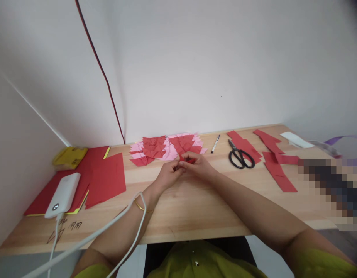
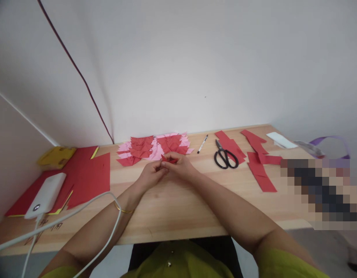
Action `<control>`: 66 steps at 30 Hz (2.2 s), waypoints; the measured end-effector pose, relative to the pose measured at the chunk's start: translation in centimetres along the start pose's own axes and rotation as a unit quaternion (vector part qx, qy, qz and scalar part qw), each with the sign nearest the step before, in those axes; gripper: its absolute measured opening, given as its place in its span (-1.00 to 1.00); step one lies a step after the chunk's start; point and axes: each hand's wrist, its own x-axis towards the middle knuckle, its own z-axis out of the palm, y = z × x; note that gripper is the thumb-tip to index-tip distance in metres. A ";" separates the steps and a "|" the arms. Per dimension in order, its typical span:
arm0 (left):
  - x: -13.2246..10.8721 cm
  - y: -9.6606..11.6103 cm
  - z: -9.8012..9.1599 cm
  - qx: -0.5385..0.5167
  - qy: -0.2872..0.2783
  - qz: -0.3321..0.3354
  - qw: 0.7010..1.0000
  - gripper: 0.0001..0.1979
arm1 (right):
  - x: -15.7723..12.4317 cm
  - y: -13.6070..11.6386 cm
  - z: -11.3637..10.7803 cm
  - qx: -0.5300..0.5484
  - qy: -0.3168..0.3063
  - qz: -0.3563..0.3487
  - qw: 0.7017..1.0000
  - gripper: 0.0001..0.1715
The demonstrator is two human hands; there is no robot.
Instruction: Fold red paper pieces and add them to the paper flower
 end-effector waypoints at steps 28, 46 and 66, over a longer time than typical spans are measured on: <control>0.3 0.2 -0.4 -0.120 0.088 -0.042 0.988 -0.80 | 0.9 1.7 -0.6 0.041 0.142 0.000 0.989 -0.47; 0.2 0.3 -0.4 -0.088 0.086 0.006 0.992 -0.83 | 0.3 0.9 -0.4 -0.099 0.040 -0.001 0.994 -0.58; 0.1 0.4 -0.4 -0.048 0.088 -0.004 0.995 -0.78 | 0.2 1.1 -0.1 -0.053 0.022 -0.024 0.998 -0.82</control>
